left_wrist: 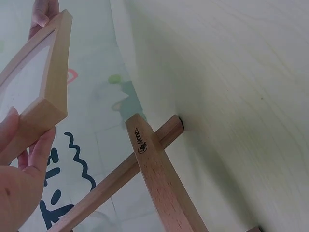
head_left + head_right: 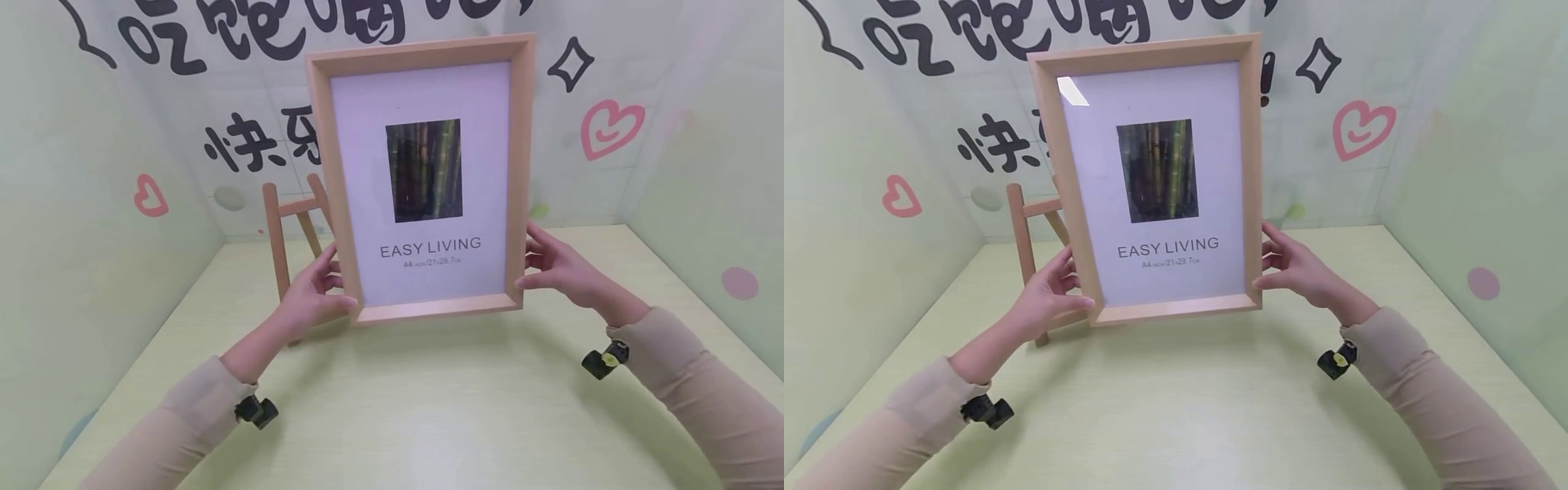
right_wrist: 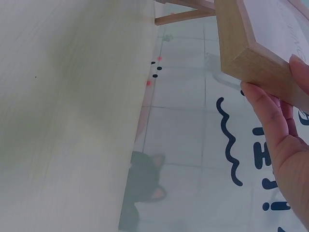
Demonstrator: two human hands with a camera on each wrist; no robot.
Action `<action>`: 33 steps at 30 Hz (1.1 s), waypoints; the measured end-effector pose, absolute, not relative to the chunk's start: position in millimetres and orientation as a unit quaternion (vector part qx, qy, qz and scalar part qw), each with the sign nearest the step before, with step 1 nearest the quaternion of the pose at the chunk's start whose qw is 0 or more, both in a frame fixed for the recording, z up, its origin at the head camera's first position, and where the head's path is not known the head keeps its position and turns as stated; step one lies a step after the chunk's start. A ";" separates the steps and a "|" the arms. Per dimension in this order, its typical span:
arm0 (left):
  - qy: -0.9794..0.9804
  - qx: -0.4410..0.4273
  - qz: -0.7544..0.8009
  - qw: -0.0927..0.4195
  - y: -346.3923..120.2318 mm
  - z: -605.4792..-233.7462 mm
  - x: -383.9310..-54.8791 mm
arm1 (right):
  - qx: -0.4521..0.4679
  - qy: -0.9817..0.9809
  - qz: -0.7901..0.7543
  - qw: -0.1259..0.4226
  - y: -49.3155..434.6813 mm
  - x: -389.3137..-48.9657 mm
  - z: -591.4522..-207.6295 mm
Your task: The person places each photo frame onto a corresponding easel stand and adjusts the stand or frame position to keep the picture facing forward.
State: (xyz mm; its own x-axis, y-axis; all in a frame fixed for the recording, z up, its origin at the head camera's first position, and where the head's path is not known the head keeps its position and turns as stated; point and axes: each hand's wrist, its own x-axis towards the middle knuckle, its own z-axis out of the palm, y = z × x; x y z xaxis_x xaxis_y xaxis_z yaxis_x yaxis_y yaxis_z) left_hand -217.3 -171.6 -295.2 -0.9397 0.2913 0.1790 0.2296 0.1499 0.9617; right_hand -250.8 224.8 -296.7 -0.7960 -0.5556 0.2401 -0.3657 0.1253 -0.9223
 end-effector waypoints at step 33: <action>0.762 0.161 0.625 -0.050 -230.0 -292.5 -228.4 | -0.289 0.719 -0.626 0.086 149.3 -307.4 -295.8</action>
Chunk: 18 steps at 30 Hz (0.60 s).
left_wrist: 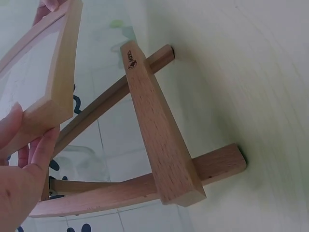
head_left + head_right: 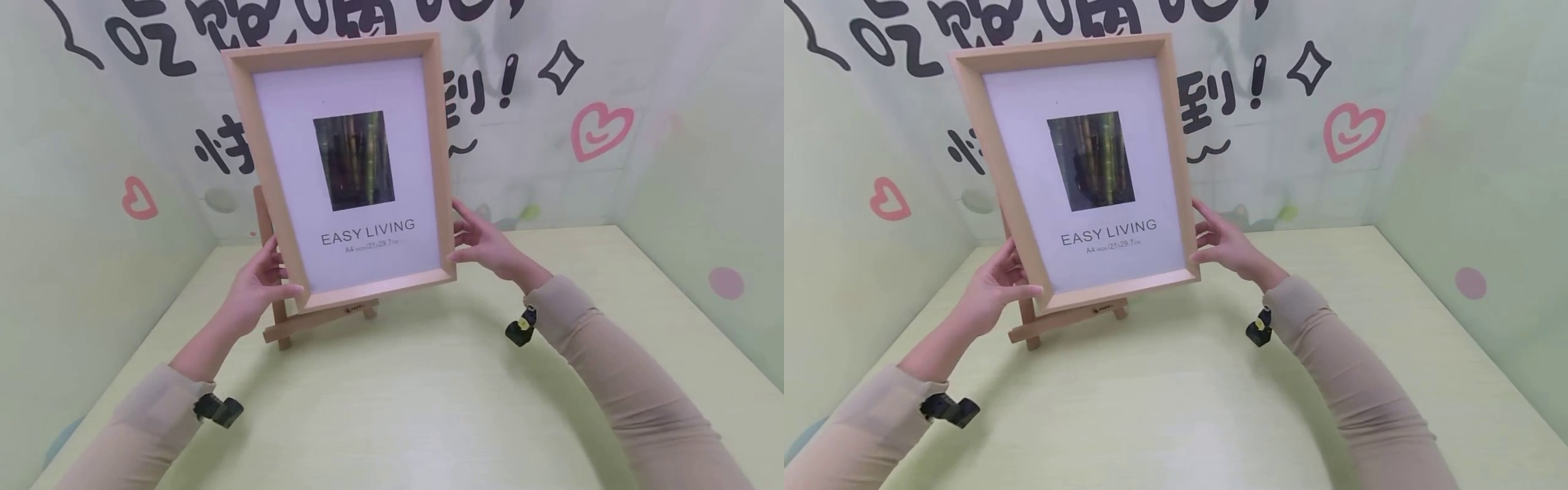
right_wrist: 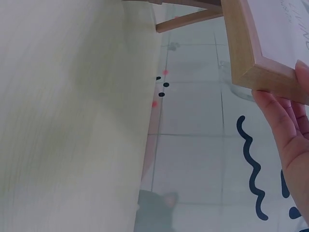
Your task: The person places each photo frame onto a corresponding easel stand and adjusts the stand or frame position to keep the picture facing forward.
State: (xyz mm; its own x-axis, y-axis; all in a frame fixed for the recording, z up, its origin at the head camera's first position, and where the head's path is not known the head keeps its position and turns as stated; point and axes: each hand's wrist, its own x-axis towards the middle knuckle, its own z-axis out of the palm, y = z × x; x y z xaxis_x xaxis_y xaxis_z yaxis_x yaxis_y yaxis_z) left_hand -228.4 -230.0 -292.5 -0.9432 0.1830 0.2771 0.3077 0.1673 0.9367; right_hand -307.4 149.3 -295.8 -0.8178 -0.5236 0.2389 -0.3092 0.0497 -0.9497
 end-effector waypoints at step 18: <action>-0.684 -0.207 -0.691 0.109 -253.9 -307.5 -220.4 | -0.304 0.697 -0.648 0.044 112.2 -313.8 -310.2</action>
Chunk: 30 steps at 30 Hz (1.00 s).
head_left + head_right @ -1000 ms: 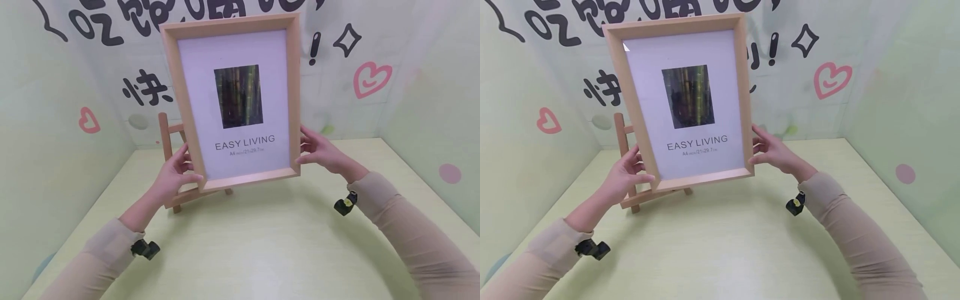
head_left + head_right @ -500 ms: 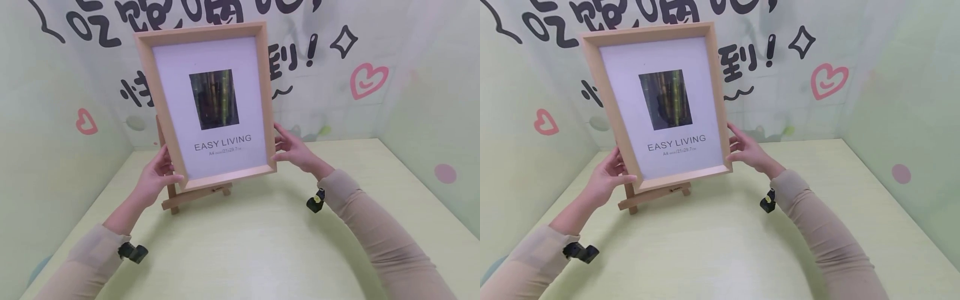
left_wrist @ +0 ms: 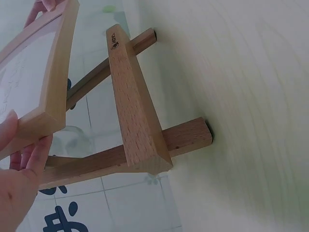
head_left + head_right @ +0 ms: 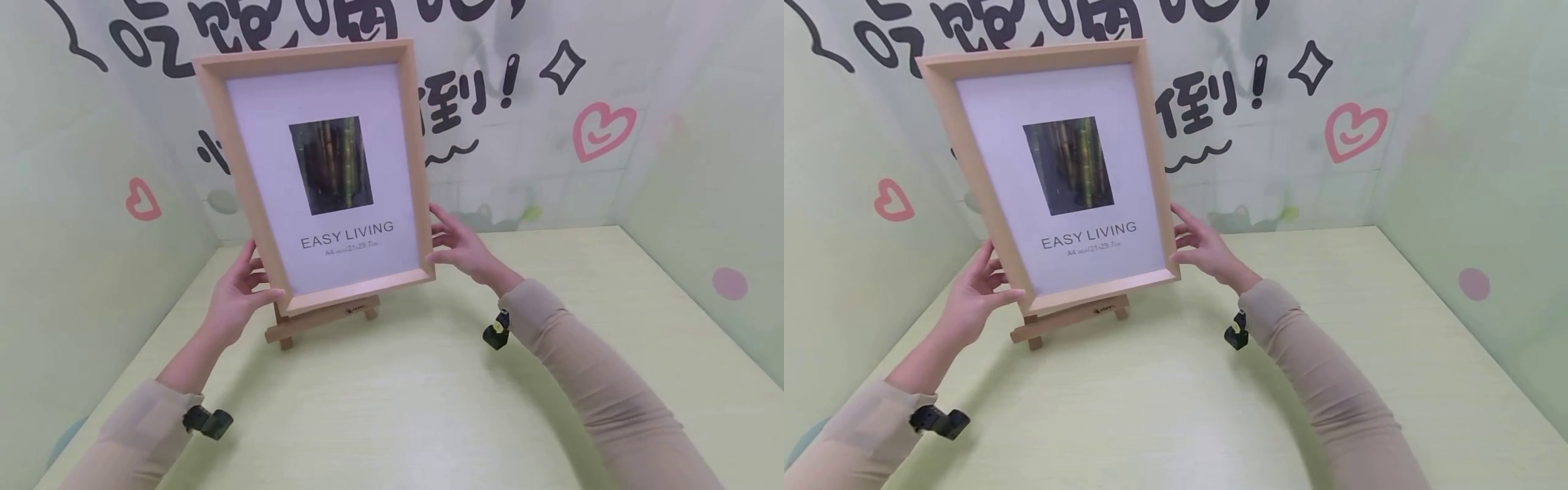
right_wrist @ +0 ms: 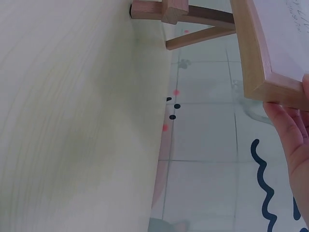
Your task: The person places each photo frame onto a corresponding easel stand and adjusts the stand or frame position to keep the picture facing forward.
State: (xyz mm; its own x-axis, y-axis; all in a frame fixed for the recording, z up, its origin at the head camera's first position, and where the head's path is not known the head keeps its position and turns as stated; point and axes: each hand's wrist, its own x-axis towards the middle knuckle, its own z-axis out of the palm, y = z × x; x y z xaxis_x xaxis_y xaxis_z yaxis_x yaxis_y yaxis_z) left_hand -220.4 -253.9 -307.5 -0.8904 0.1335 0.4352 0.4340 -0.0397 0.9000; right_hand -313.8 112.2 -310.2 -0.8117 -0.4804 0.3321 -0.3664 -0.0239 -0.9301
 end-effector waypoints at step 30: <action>-0.670 -0.206 -0.700 0.135 -295.9 -338.6 -216.8 | -0.314 0.688 -0.653 0.049 62.5 -325.0 -337.7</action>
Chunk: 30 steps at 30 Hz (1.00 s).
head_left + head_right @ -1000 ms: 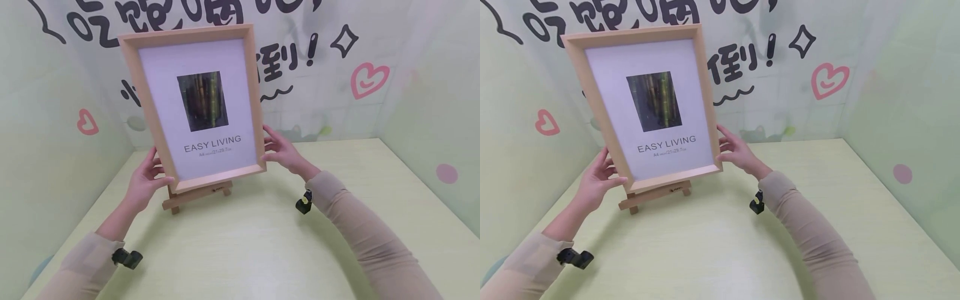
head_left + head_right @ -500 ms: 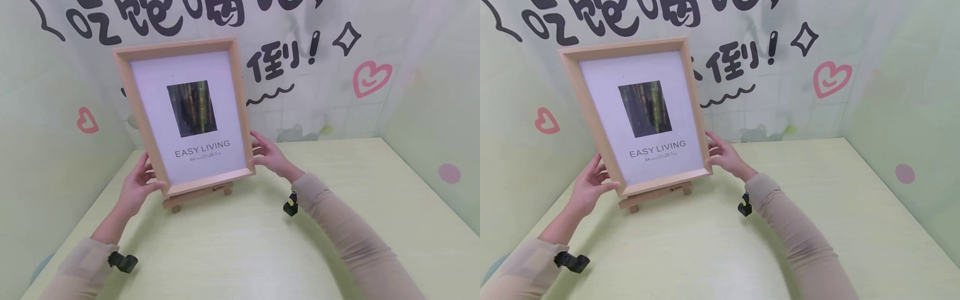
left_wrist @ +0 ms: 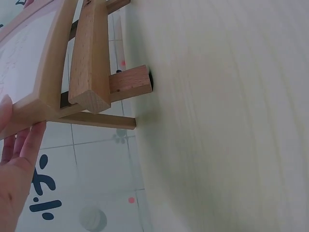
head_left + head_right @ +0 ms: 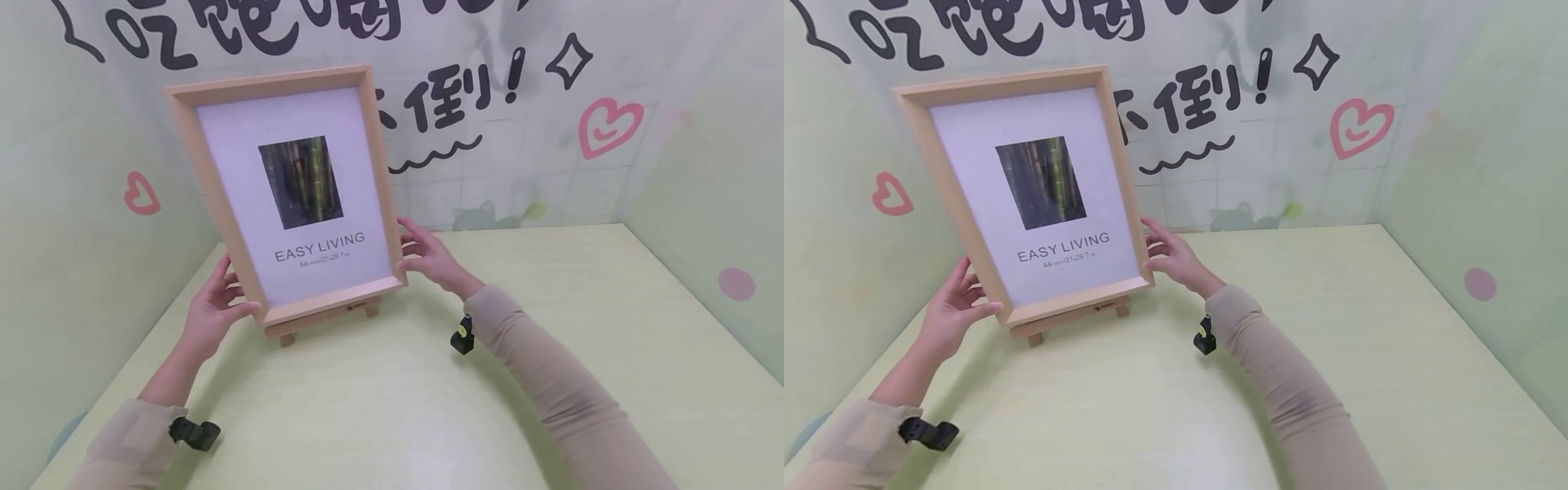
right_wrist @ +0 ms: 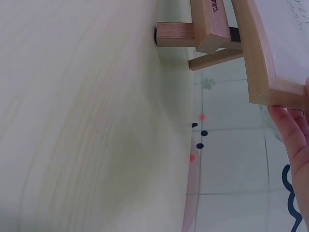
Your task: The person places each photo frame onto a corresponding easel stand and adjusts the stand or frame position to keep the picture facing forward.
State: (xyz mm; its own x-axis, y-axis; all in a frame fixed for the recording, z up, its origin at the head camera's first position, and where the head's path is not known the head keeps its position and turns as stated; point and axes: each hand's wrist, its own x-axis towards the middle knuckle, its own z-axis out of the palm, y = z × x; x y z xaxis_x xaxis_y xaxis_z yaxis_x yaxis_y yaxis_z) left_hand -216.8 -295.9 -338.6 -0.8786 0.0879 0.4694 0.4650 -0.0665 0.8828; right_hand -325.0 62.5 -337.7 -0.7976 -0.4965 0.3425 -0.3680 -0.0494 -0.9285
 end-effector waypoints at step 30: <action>-0.681 -0.190 -0.694 0.136 -312.9 -352.2 -217.0 | -0.309 0.700 -0.641 0.057 38.4 -334.0 -346.4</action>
State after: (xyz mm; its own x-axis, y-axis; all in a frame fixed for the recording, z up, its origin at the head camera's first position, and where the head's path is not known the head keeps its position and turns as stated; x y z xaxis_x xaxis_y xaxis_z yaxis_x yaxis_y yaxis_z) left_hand -217.0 -312.9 -352.2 -0.8909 0.0703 0.4487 0.4473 -0.0365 0.8937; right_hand -334.0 38.4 -346.4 -0.8022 -0.5061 0.3168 -0.3597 -0.0140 -0.9330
